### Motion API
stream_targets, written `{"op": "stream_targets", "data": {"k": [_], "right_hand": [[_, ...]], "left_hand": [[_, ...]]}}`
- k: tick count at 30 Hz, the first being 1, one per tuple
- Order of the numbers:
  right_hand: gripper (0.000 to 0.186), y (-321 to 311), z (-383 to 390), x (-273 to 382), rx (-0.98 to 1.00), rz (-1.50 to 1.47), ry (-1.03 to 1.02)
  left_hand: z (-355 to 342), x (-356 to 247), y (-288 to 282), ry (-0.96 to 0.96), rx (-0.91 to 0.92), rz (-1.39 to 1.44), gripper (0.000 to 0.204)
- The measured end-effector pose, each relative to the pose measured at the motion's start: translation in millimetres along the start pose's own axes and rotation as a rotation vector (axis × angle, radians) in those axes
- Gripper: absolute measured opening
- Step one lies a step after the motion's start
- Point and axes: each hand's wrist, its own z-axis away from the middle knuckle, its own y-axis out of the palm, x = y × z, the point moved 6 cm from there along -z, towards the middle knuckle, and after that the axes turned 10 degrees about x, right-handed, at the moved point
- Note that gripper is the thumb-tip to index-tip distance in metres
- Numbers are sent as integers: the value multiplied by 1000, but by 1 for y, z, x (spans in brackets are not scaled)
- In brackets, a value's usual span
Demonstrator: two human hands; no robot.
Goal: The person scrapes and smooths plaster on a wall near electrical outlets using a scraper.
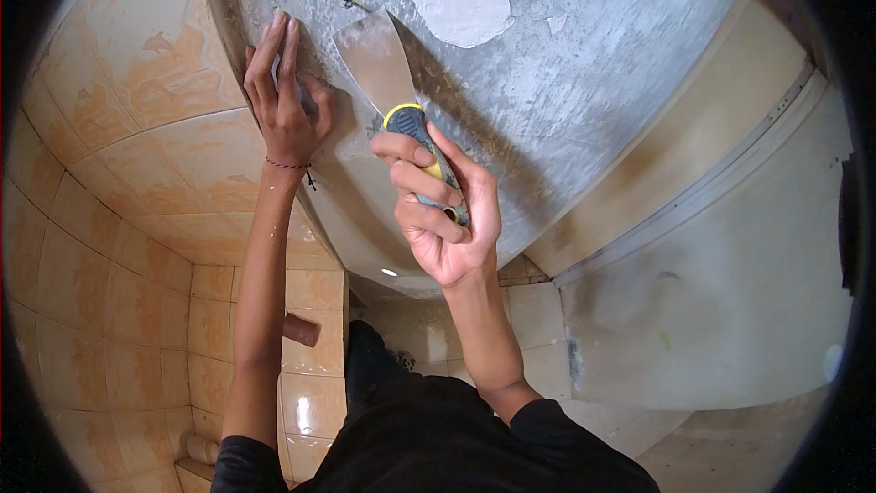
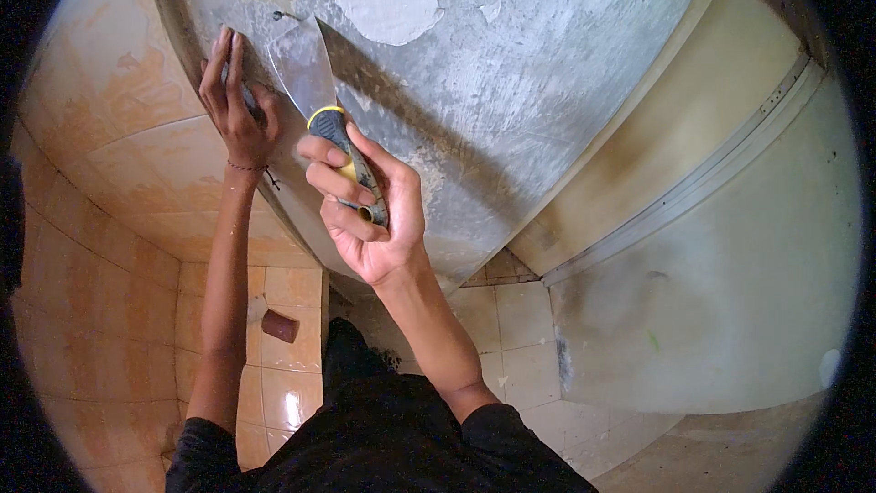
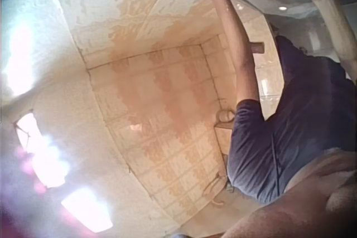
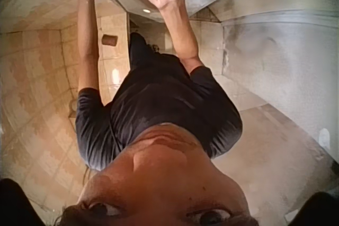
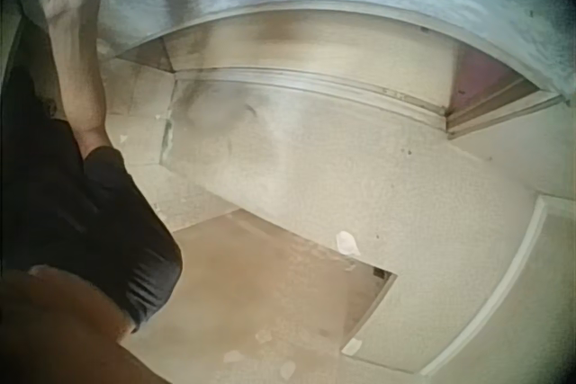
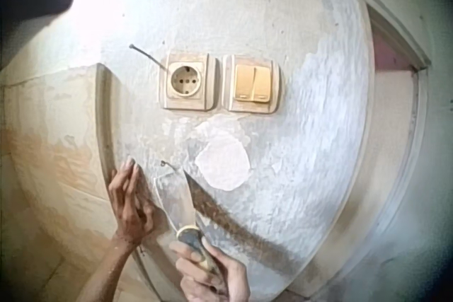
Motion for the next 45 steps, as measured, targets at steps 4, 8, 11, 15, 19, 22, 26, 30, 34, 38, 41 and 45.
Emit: {"op": "stream_targets", "data": {"k": [4, 8, 11, 15, 19, 22, 26, 30, 34, 38, 41, 45], "right_hand": [[24, -2, 4, 2, 7, 23, -8], [20, 2, -4, 1, 10, 23, 11], [19, 1, -7, -1, 5, 42, 4], [18, -2, 1, 2, 11, 37, -24], [19, -1, 1, -2, -1, -21, -27], [21, -3, 0, 4, 6, 34, -19], [23, 0, -2, -2, 16, -4, -18], [23, -5, 2, 2, 13, 11, -20], [22, -2, 1, -2, 21, -28, -15], [21, -2, 0, 1, 23, 7, -22], [21, -3, 0, -1, 25, -2, -23], [21, -3, 2, 1, 33, 4, -17]], "left_hand": [[1, 1, 0, -5, -1, 7, 70], [0, 0, -1, -10, 2, 0, 70], [1, 0, -1, -7, 1, -10, 71], [0, 0, -1, -15, 13, -6, 71], [1, 1, -3, -6, 14, 5, 71], [3, 0, 2, -15, 33, -14, 71], [0, 0, -2, -13, 17, 2, 72], [1, 0, 0, -14, 22, -2, 71], [0, 0, -2, -9, 15, 0, 70], [1, -1, 0, -9, 12, 11, 70], [0, -1, -3, -7, 21, 12, 70], [0, -4, -3, -11, 21, 30, 67]]}}
